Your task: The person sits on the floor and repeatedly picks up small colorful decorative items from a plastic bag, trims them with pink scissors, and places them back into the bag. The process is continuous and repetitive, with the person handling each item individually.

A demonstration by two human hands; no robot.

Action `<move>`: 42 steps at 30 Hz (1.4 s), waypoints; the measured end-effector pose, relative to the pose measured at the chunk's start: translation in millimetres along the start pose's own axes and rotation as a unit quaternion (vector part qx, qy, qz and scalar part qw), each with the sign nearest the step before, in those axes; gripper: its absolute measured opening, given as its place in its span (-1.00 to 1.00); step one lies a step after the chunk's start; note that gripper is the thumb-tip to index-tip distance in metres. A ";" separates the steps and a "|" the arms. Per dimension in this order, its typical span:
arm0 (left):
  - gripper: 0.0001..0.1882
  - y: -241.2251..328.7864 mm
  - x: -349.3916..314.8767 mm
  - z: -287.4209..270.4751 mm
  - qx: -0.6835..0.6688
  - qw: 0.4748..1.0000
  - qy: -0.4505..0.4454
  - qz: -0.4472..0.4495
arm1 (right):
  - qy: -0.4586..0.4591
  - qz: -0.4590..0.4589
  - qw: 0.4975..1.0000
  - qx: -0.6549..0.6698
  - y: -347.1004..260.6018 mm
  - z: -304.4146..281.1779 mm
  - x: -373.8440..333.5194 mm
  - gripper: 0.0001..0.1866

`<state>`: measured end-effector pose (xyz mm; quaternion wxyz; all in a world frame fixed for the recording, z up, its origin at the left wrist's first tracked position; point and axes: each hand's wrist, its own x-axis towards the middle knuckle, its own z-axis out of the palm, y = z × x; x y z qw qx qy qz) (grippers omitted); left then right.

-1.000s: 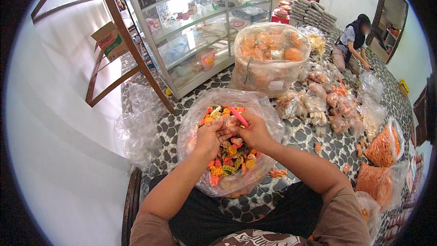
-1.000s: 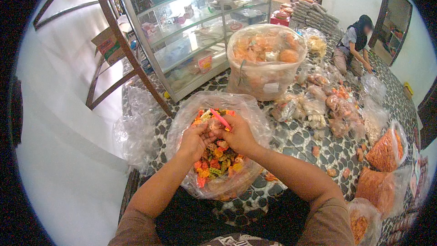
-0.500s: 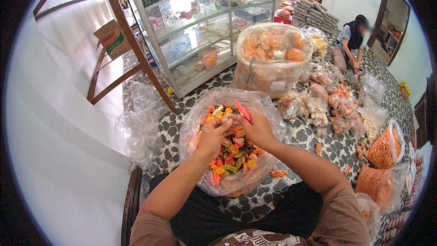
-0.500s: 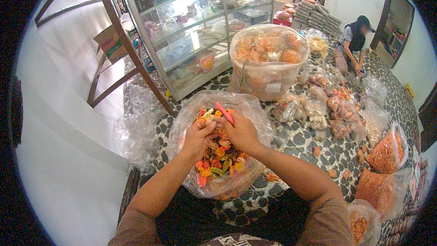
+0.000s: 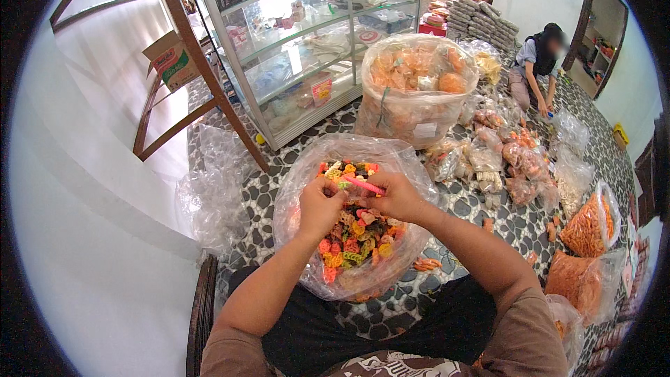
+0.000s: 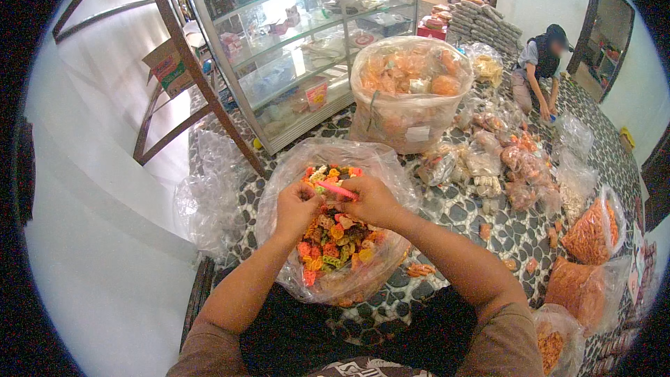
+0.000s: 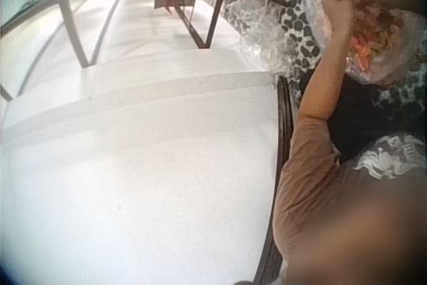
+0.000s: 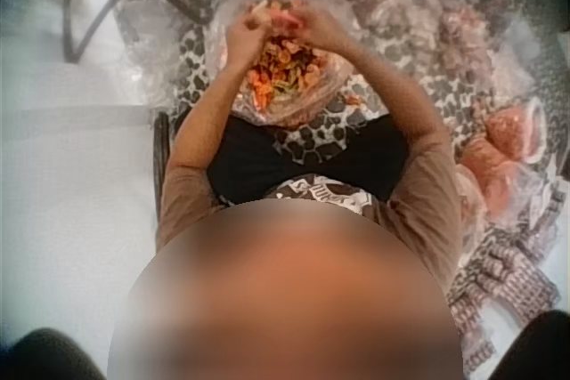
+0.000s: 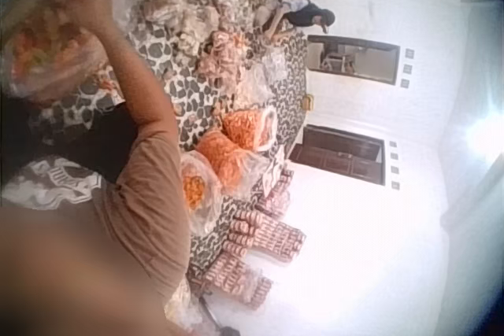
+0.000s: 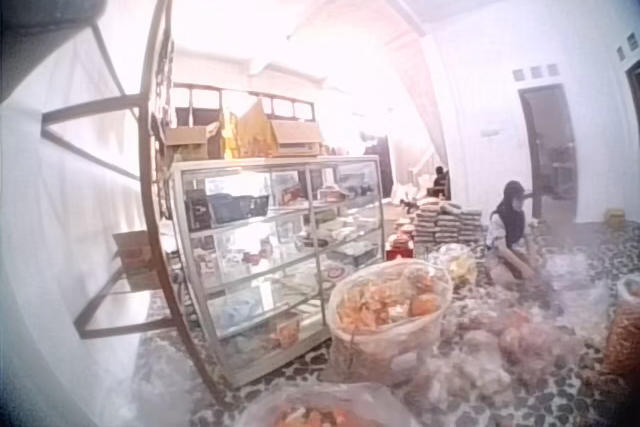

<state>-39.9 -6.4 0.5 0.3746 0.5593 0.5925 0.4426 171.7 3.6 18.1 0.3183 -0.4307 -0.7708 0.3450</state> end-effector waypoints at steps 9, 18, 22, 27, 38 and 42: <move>-0.86 0.0 0.1 0.6 -0.196 0.980 -0.036 -0.009 | 0.162 0.139 0.971 0.112 3.5 -4.4 9.7 -0.70; -0.91 8.4 -4.4 4.4 -0.298 0.951 -0.057 -0.059 | 0.037 0.252 0.920 0.296 2.3 -10.1 8.4 -0.73; -0.79 12.9 -4.0 3.3 -0.362 0.924 -0.059 -0.109 | 0.046 0.211 0.931 0.293 6.1 -8.1 8.4 -0.76; -0.75 9.8 -4.9 1.5 -0.310 0.942 -0.055 -0.117 | 0.070 0.130 0.956 0.252 9.1 -1.7 7.3 -0.72; -0.86 11.7 -6.4 -0.4 0.172 0.961 0.030 0.215 | 0.098 0.096 0.984 0.112 5.8 2.4 8.1 -0.74; -0.88 15.1 -11.3 -0.2 0.222 0.946 -0.002 0.238 | 0.127 0.080 0.986 0.077 8.0 7.0 8.8 -0.74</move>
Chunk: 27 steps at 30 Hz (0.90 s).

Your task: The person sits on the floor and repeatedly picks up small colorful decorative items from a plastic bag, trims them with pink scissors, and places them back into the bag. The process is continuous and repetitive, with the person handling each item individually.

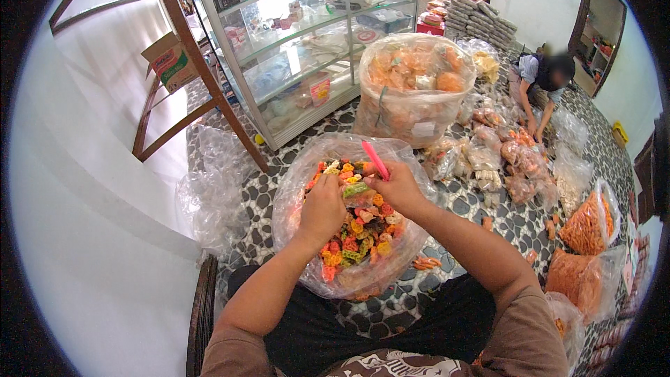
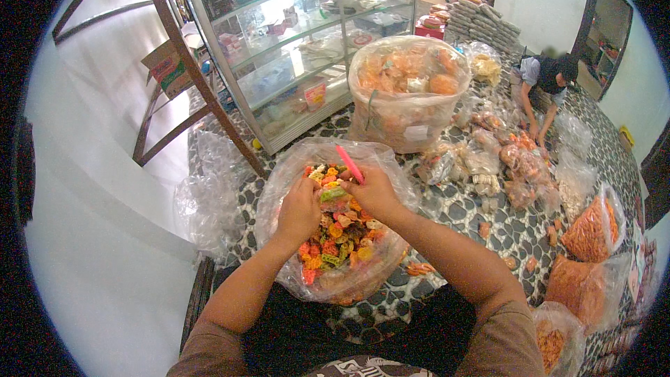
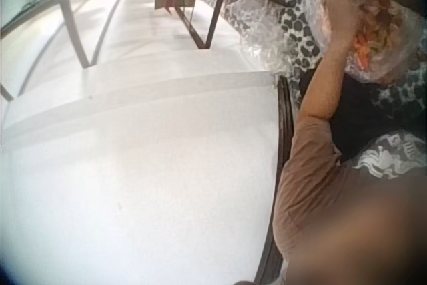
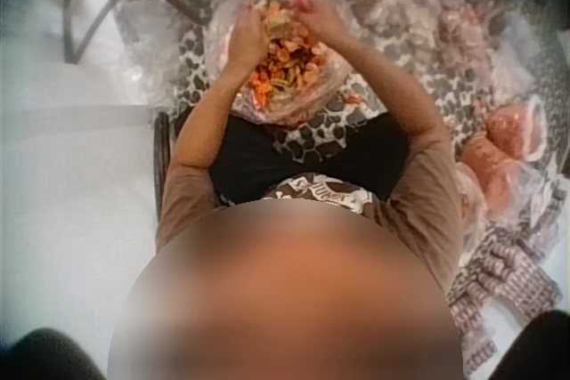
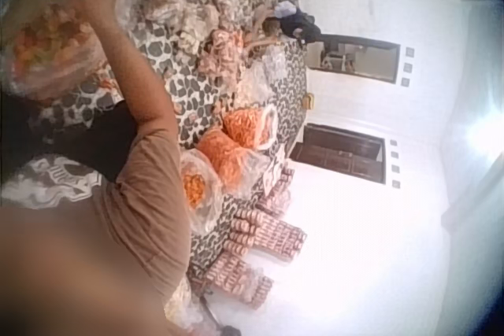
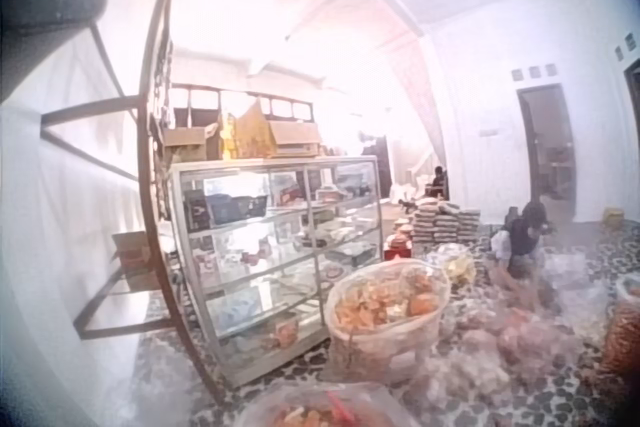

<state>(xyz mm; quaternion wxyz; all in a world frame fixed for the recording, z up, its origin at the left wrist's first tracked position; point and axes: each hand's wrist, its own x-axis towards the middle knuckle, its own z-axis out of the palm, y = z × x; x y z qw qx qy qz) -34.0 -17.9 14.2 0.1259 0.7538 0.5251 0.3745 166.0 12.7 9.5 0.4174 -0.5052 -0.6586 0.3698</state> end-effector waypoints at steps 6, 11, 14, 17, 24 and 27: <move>-0.88 8.4 -1.4 -7.7 0.092 0.993 -0.054 0.040 | 0.016 -0.032 0.999 -0.004 -5.5 -0.5 -5.5 -0.74; -0.87 7.2 2.1 -5.7 0.071 0.995 -0.058 0.040 | 0.058 -0.107 0.992 -0.034 -8.3 1.8 -7.4 -0.75; -0.88 0.9 5.9 -6.7 -0.001 0.999 -0.042 -0.009 | 0.032 -0.007 0.998 0.047 -6.4 -1.3 0.3 -0.76; -0.88 -4.7 9.0 -10.4 -0.069 0.996 -0.032 -0.042 | -0.029 0.084 0.990 0.106 -2.7 -4.2 1.2 -0.76; -0.88 -4.2 6.3 -9.8 -0.120 0.991 -0.038 -0.034 | -0.055 0.055 0.996 0.038 -3.3 0.7 -2.2 -0.77; -0.89 -4.7 6.4 -9.2 -0.074 0.997 -0.019 0.032 | -0.041 0.013 0.998 -0.038 -13.0 -1.6 -6.4 -0.77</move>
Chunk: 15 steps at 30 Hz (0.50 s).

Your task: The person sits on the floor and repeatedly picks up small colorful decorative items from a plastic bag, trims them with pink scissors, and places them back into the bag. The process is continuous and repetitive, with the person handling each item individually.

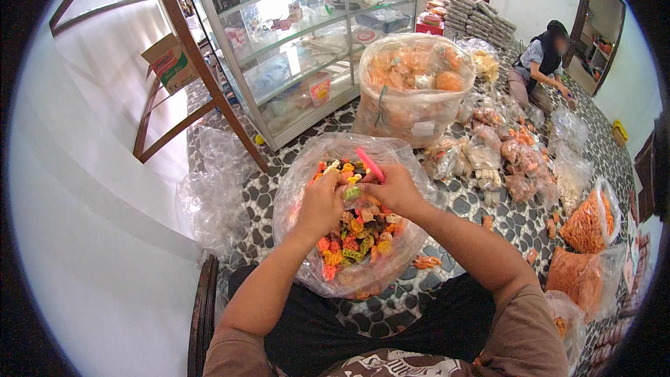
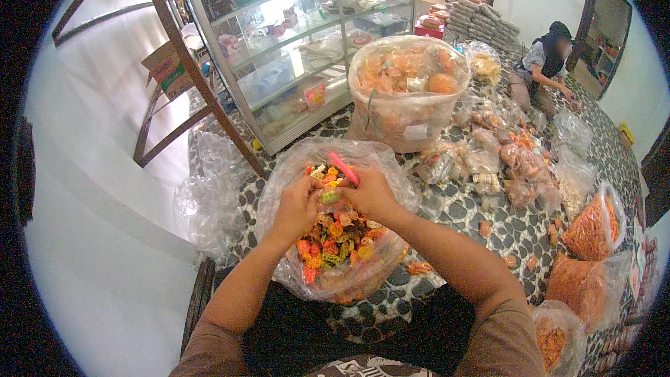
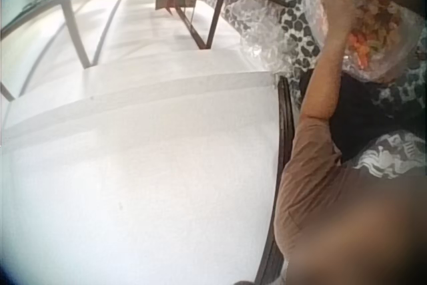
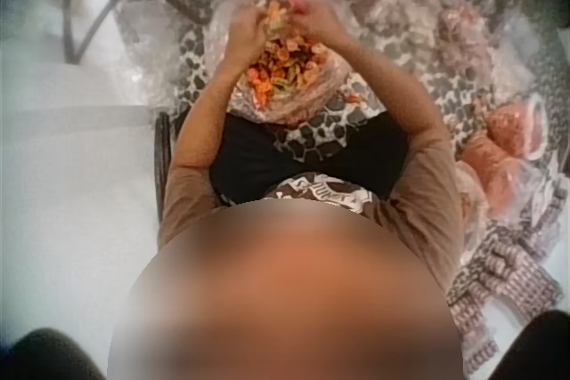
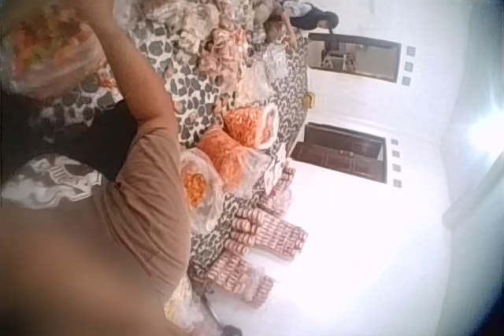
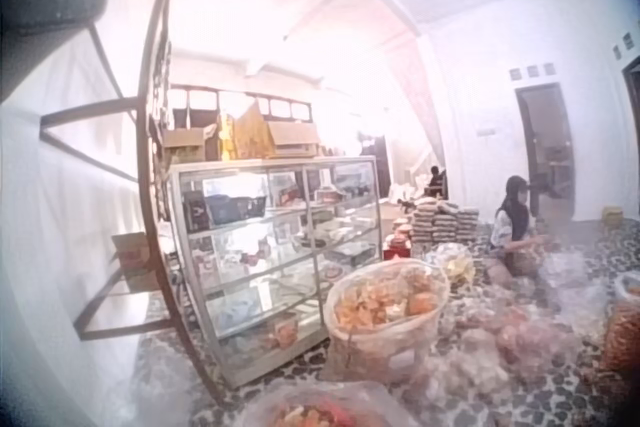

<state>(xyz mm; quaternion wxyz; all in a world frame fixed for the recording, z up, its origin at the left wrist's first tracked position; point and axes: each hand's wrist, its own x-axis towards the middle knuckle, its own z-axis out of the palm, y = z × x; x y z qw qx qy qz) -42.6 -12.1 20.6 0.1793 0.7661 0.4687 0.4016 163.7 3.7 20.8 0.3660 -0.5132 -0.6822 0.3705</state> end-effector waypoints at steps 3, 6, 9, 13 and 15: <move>-0.89 0.4 -0.9 1.0 0.004 1.000 -0.006 -0.021 | 0.004 -0.006 0.999 -0.048 -8.7 -1.6 -2.7 -0.76; -0.87 0.5 -0.6 0.7 -0.098 0.989 0.010 -0.111 | -0.005 -0.037 0.998 -0.042 -10.0 -6.2 1.3 -0.74; -0.89 -1.9 1.4 0.5 -0.122 0.983 0.007 -0.134 | -0.029 -0.063 0.997 -0.025 -5.5 -10.2 2.6 -0.73; -0.90 -6.7 1.2 5.8 -0.142 0.981 -0.010 -0.131 | -0.030 -0.101 0.986 -0.131 -2.1 -6.0 -0.6 -0.77; -0.88 -8.3 1.9 10.0 -0.161 0.978 -0.008 -0.133 | -0.034 -0.081 0.990 -0.106 -1.9 -1.8 -1.9 -0.73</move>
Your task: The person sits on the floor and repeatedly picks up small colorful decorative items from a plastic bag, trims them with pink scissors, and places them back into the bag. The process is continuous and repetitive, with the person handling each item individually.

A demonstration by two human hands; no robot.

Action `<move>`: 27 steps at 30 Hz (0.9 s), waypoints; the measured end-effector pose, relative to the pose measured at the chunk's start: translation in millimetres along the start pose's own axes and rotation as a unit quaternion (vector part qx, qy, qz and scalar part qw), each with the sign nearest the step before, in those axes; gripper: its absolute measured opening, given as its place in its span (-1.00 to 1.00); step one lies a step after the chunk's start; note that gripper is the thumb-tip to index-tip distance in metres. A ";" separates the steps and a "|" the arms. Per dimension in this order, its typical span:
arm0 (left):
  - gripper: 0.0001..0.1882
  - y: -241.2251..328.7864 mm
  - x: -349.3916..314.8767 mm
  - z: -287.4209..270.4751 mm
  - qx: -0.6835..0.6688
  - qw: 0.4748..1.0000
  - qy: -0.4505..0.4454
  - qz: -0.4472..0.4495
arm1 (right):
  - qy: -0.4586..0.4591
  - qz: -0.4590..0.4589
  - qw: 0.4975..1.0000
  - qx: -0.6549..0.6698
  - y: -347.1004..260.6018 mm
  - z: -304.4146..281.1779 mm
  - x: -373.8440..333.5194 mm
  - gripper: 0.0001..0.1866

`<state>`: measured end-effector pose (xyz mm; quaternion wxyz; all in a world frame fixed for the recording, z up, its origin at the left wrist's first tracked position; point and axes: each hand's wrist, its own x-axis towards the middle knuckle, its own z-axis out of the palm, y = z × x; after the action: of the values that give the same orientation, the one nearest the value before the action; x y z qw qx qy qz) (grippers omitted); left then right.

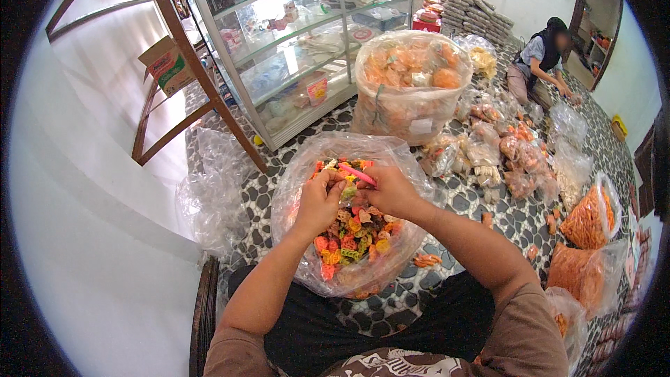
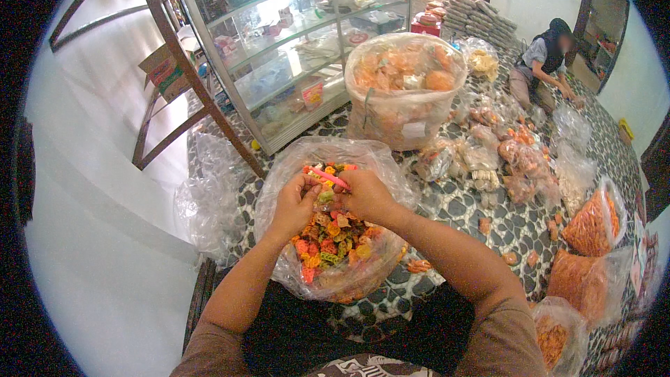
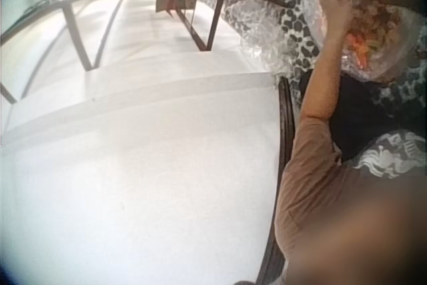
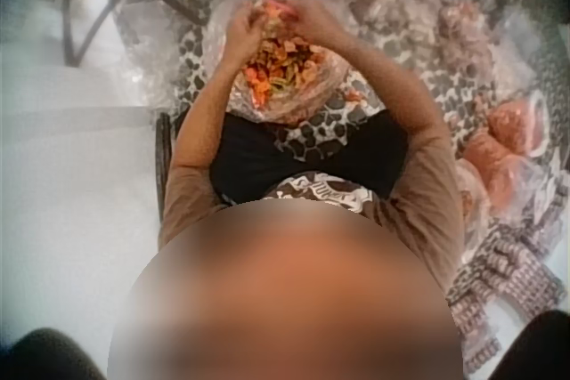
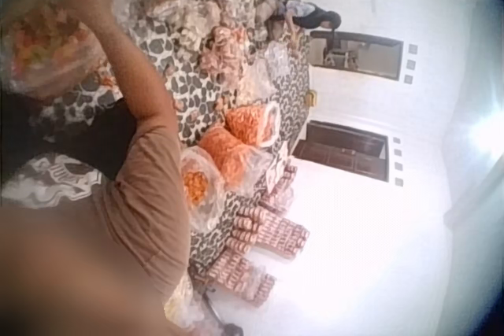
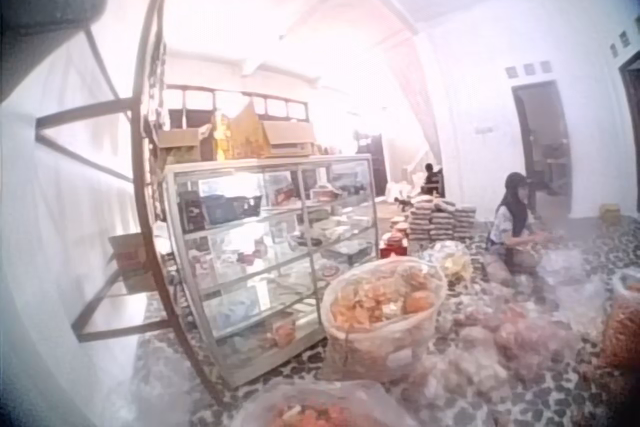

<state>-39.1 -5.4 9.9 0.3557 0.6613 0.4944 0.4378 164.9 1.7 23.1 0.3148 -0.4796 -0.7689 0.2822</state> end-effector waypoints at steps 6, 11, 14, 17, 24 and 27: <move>-0.88 4.3 -1.5 -2.0 0.015 1.000 -0.007 0.007 | 0.054 0.060 0.994 0.067 2.0 8.4 1.8 -0.74; -0.84 11.9 -4.8 -5.6 0.068 0.996 0.037 0.035 | 0.088 0.123 0.940 0.307 2.0 13.6 5.4 -0.80; -0.83 12.5 -6.0 0.2 0.041 0.999 0.029 0.011 | 0.112 0.071 0.974 0.184 -1.5 12.8 4.7 -0.80; -0.84 10.8 -7.6 2.0 0.050 0.999 0.018 -0.001 | 0.111 0.019 0.991 0.068 -4.4 11.8 1.7 -0.78; -0.83 4.8 -5.7 -0.3 0.058 0.996 0.059 0.031 | 0.043 0.033 0.999 0.001 0.3 11.3 5.0 -0.79; -0.79 1.3 -3.4 -0.9 -0.009 0.998 0.068 -0.010 | 0.064 0.058 0.996 -0.004 5.1 9.5 4.7 -0.78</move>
<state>-40.0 -9.0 10.7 0.3314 0.6221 0.5201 0.4823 159.0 6.7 14.2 0.3442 -0.5416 -0.7193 0.2660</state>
